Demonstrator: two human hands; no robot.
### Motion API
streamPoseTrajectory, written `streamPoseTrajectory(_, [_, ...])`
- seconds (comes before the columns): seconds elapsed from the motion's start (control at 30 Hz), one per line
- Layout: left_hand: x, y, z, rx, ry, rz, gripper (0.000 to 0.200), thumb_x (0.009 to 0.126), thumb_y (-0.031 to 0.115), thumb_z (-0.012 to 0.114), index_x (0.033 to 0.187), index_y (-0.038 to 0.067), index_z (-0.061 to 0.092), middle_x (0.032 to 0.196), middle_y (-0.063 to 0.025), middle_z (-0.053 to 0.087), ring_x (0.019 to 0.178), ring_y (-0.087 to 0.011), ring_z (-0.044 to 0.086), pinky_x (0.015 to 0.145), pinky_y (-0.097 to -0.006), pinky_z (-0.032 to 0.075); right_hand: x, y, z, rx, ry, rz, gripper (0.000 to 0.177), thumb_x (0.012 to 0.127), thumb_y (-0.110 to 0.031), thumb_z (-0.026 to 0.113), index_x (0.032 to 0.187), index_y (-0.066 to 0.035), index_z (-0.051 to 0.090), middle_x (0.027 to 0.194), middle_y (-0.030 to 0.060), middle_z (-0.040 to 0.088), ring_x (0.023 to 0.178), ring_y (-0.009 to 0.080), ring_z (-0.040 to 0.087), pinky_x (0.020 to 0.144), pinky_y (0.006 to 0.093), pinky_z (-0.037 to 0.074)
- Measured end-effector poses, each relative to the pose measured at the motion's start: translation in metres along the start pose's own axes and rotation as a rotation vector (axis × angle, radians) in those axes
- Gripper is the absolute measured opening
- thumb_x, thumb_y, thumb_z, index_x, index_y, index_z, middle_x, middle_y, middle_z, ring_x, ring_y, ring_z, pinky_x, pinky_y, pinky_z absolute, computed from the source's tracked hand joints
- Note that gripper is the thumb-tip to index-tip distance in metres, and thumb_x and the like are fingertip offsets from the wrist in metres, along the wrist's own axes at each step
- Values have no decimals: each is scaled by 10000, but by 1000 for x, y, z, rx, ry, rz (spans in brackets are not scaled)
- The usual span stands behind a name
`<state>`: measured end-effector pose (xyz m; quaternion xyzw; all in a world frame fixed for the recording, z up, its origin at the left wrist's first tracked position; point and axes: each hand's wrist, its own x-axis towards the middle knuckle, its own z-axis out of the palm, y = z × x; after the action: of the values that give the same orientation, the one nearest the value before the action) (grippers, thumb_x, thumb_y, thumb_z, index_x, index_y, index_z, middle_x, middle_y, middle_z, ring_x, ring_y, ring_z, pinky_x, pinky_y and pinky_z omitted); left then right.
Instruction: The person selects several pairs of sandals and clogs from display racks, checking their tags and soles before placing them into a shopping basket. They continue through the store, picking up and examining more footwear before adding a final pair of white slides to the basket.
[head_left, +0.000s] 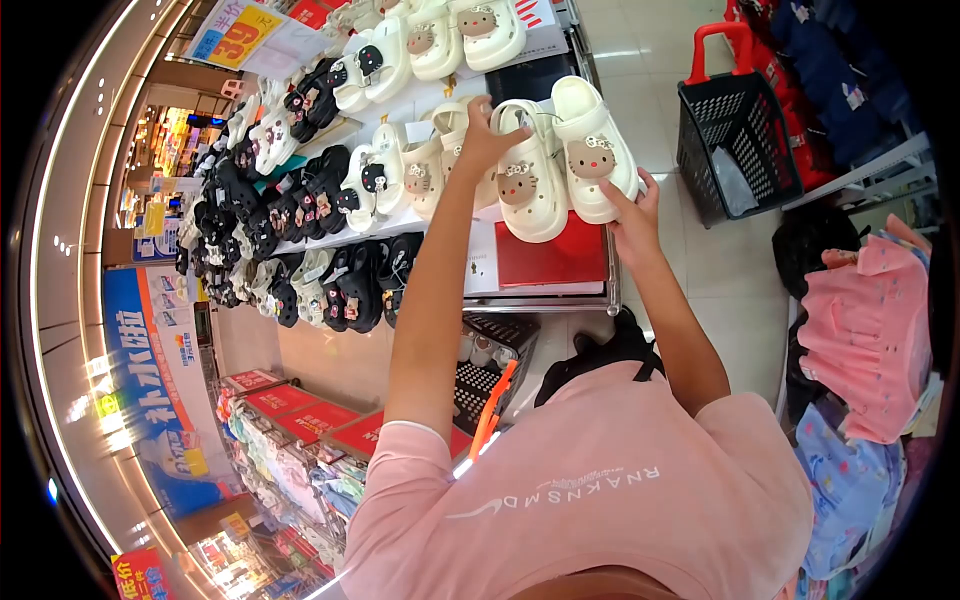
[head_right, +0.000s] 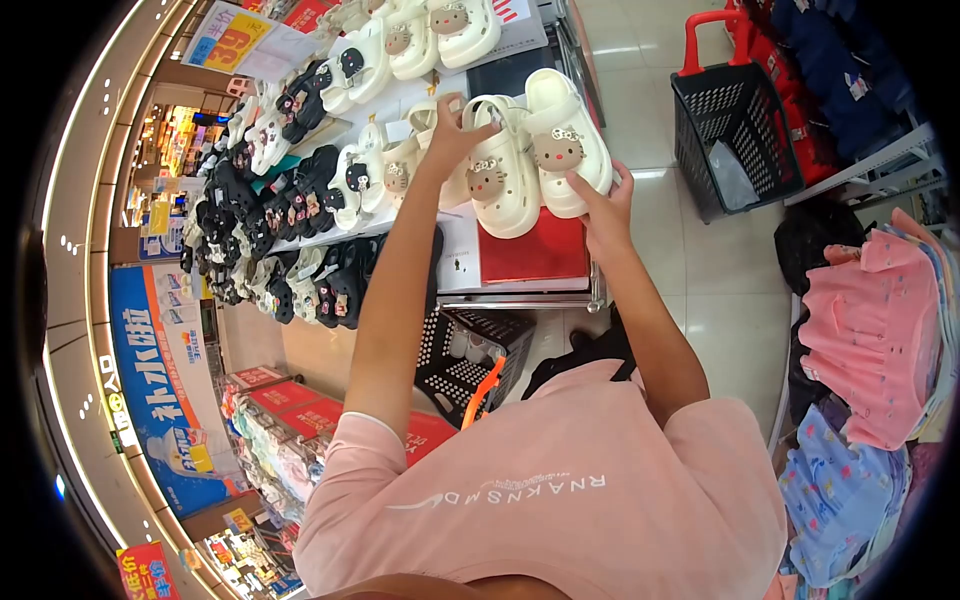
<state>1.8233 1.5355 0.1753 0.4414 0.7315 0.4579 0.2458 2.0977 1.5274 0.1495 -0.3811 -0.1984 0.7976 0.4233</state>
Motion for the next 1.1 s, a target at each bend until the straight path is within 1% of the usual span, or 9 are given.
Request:
streamPoseTrajectory(0.1, [10,13,-11,38,-194,-167,921,641,251,920,1393,7,447,1166,-116,577,1029,-228,610,845,-331,526,-2,-6,-1,-13,13,7,786,809,-60,780,1403,-121,269,1324,110,489,1201,247,538,913,398,519])
streamPoseTrajectory(0.27, [18,34,-15,172,-378,-56,854,638,241,909,1376,55,523,1126,-135,678,1004,-197,645,862,-329,518,-1,-9,-14,-51,-14,48,768,843,-118,758,1434,-163,270,1340,85,497,1224,238,506,906,449,485])
streamPoseTrajectory(0.47, [6,59,-14,357,-359,23,509,711,228,855,1125,57,615,1058,-143,675,942,-230,653,817,-341,521,0,-12,-23,-15,5,61,756,845,-131,762,1432,-170,287,1373,82,484,1235,240,501,928,456,477])
streamPoseTrajectory(0.57, [-19,54,-23,460,-355,390,363,759,248,816,966,30,611,970,-137,677,893,-236,659,772,-345,525,-2,-11,-17,-39,25,28,753,847,-128,763,1429,-166,286,1373,85,485,1240,242,500,932,455,479])
streamPoseTrajectory(0.6, [-25,52,-25,440,-350,387,291,854,276,730,931,14,631,909,-134,678,800,-228,667,745,-325,535,-1,-10,-18,-32,22,16,752,847,-125,763,1427,-162,285,1374,89,482,1240,243,500,933,456,481])
streamPoseTrajectory(0.7, [-15,31,-28,35,-224,-6,293,934,285,634,1006,1,629,870,-128,671,698,-186,650,694,-293,542,-1,-6,-18,-31,14,-3,750,847,-117,761,1423,-154,283,1372,98,476,1241,245,499,935,459,487])
streamPoseTrajectory(0.73, [-8,26,-30,47,-124,-106,310,976,291,568,1096,10,622,880,-116,671,664,-150,638,641,-280,557,-2,-5,-18,-42,11,3,750,847,-116,760,1423,-152,281,1370,101,475,1242,246,499,935,460,488])
streamPoseTrajectory(0.87, [23,39,-16,1,-259,-480,367,984,346,545,1193,48,586,976,-96,638,712,-135,621,634,-269,553,-5,-8,-17,-64,7,21,800,819,-128,786,1420,-140,257,1328,106,522,1182,230,547,874,373,489])
streamPoseTrajectory(1.1, [35,70,10,172,-628,-521,478,990,474,513,1327,135,512,1001,-63,605,772,-149,616,688,-261,516,0,-7,-27,-17,-23,55,800,836,-126,774,1423,-132,231,1340,119,515,1182,229,548,890,373,496])
